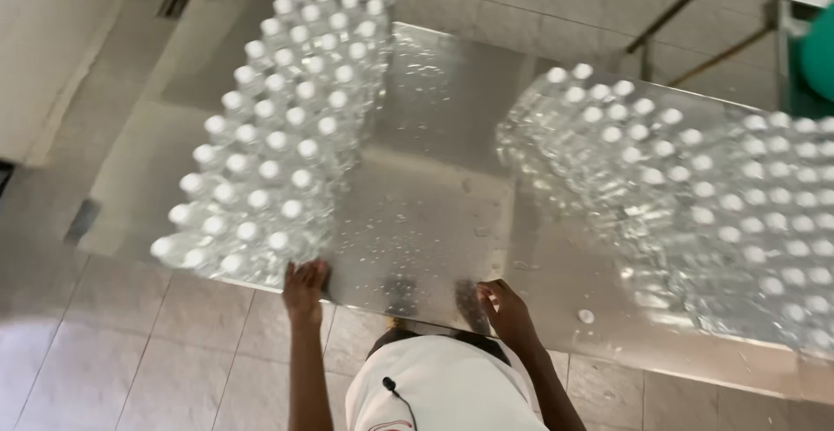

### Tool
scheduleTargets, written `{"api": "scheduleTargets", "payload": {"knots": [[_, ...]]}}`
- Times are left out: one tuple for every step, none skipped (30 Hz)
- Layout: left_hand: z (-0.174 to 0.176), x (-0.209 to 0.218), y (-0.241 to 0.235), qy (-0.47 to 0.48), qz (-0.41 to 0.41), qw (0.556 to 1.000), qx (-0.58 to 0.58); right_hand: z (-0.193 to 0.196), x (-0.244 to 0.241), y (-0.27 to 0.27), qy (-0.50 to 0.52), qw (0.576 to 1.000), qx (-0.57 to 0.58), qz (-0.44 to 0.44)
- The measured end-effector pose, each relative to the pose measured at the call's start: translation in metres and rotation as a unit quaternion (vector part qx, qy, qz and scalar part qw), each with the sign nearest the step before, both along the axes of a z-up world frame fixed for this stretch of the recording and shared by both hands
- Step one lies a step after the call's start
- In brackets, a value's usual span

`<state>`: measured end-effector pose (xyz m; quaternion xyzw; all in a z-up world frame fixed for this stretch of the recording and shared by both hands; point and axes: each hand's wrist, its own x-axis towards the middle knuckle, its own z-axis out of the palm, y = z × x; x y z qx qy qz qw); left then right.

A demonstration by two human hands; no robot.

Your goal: The person repeatedly picks up clear plastic bottles from a large group on a metal table, screws on white caps, and places the capped bottles into a separate group. The task is performed by hand in a repetitive cycle.

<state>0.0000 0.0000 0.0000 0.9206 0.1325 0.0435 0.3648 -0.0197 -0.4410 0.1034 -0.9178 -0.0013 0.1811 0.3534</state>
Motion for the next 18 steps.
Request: {"api": "scheduleTargets", "payload": {"knots": [[0.008, -0.001, -0.009, -0.003, -0.026, 1.0, -0.006, 0.005, -0.002, -0.016, -0.003, 1.0, -0.006, -0.026], [0.016, -0.001, -0.016, -0.045, 0.204, 0.911, -0.356, 0.01, -0.004, -0.032, -0.007, 0.998, 0.001, -0.07], [0.024, -0.003, -0.023, -0.058, 0.404, 0.654, -0.636, 0.014, -0.008, -0.049, -0.01, 0.994, 0.008, -0.112], [0.029, -0.002, -0.036, -0.04, 0.388, 0.661, -0.641, 0.013, -0.008, -0.072, -0.011, 0.991, 0.003, -0.137], [0.035, 0.0, -0.044, -0.045, 0.411, 0.666, -0.621, 0.01, -0.009, -0.093, -0.059, 0.984, 0.0, -0.169], [0.04, 0.003, -0.052, -0.05, 0.433, 0.67, -0.6, 0.006, -0.01, -0.115, -0.107, 0.974, -0.006, -0.201], [0.04, 0.006, -0.068, -0.032, 0.416, 0.679, -0.604, 0.011, -0.008, -0.134, -0.107, 0.968, -0.013, -0.226], [0.038, 0.009, -0.082, -0.025, 0.395, 0.695, -0.6, 0.015, -0.007, -0.154, -0.149, 0.951, -0.023, -0.269], [0.038, 0.011, -0.096, -0.021, 0.376, 0.708, -0.597, 0.019, -0.003, -0.174, -0.193, 0.932, -0.033, -0.306], [0.038, 0.013, -0.122, -0.008, 0.361, 0.714, -0.6, 0.024, -0.006, -0.195, -0.193, 0.925, -0.04, -0.324], [0.039, 0.014, -0.145, -0.003, 0.334, 0.732, -0.594, 0.027, 0.001, -0.215, -0.244, 0.909, -0.054, -0.335], [0.04, 0.014, -0.166, 0.001, 0.306, 0.749, -0.587, 0.03, 0.007, -0.233, -0.295, 0.889, -0.068, -0.343], [0.041, 0.016, -0.189, 0.001, 0.303, 0.751, -0.587, 0.035, 0.017, -0.249, -0.296, 0.888, -0.067, -0.345], [0.042, 0.017, -0.211, 0.019, 0.287, 0.748, -0.598, 0.039, 0.027, -0.264, -0.303, 0.89, -0.073, -0.333], [0.043, 0.016, -0.232, 0.034, 0.275, 0.745, -0.607, 0.043, 0.04, -0.277, -0.311, 0.893, -0.077, -0.316], [0.047, 0.014, -0.252, 0.031, 0.277, 0.745, -0.606, 0.048, 0.057, -0.286, -0.311, 0.894, -0.074, -0.313], [0.052, 0.01, -0.271, 0.057, 0.266, 0.744, -0.611, 0.055, 0.074, -0.292, -0.274, 0.909, -0.055, -0.31], [0.057, 0.007, -0.289, 0.082, 0.255, 0.742, -0.615, 0.062, 0.091, -0.298, -0.236, 0.922, -0.036, -0.306]]}}
